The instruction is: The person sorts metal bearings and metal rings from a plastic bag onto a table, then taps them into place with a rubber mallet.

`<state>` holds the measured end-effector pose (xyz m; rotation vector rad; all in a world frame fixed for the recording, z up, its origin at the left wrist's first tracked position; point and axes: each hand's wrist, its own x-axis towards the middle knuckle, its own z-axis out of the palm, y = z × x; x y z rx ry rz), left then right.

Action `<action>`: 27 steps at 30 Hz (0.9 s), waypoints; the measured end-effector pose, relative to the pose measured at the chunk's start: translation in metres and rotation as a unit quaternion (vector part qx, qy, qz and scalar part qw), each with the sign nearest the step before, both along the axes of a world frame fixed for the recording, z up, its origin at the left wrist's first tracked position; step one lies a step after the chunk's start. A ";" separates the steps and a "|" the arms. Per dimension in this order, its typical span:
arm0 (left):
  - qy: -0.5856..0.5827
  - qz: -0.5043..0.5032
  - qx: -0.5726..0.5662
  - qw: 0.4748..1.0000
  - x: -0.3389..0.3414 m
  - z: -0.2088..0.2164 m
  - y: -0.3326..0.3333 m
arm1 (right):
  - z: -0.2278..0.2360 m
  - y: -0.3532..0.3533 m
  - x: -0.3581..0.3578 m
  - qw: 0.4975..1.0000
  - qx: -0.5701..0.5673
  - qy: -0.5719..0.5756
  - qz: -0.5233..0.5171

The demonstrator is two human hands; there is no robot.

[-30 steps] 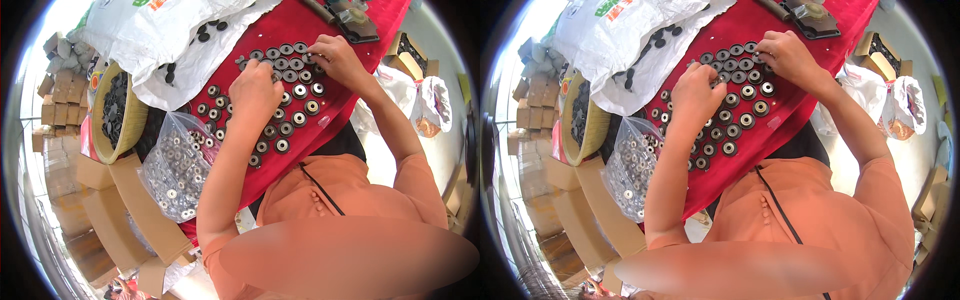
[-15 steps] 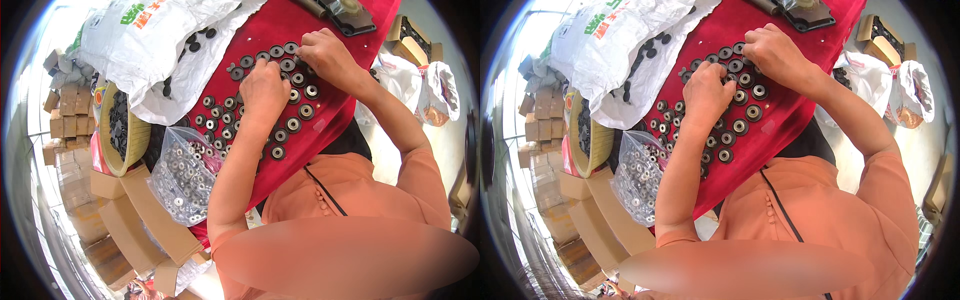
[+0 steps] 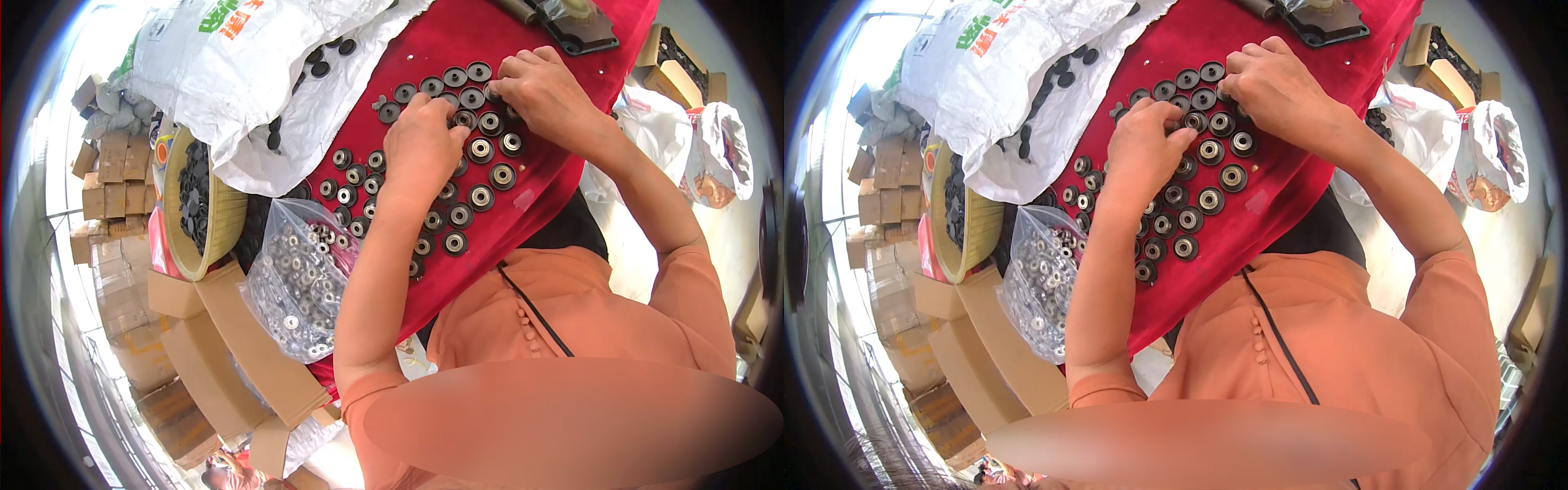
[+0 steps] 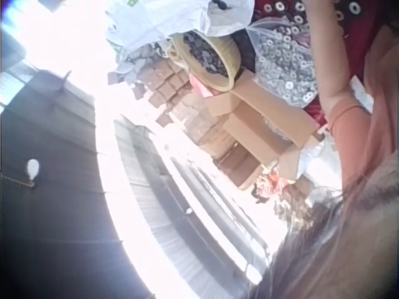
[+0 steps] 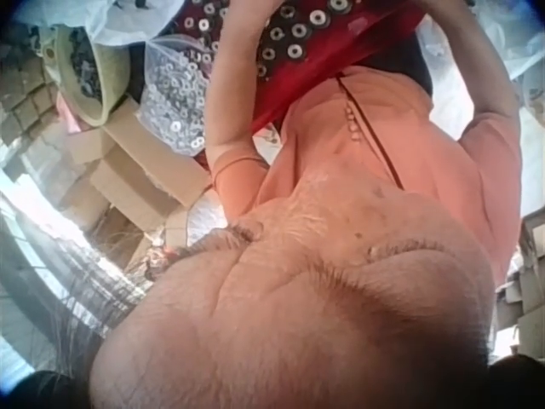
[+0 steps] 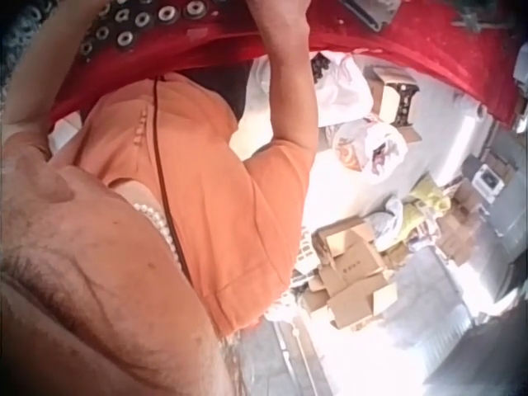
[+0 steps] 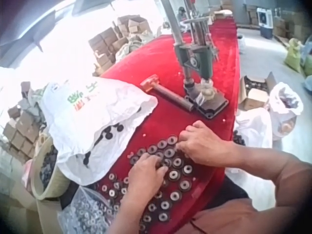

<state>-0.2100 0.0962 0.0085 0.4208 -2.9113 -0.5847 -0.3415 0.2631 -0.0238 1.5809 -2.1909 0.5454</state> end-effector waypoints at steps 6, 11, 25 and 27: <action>0.025 -0.001 -0.029 0.999 0.039 0.027 -0.009 | -0.009 -0.002 -0.010 1.000 -0.016 -0.017 0.005; 0.081 0.032 0.051 0.995 0.086 0.039 -0.017 | -0.002 -0.005 -0.002 0.999 -0.008 -0.027 -0.015; 0.080 0.166 0.037 0.982 0.192 0.023 -0.022 | -0.002 -0.035 0.033 0.998 -0.012 -0.023 0.062; 0.074 0.188 0.043 0.978 0.202 0.021 -0.020 | -0.003 -0.034 0.037 0.998 -0.021 -0.022 0.046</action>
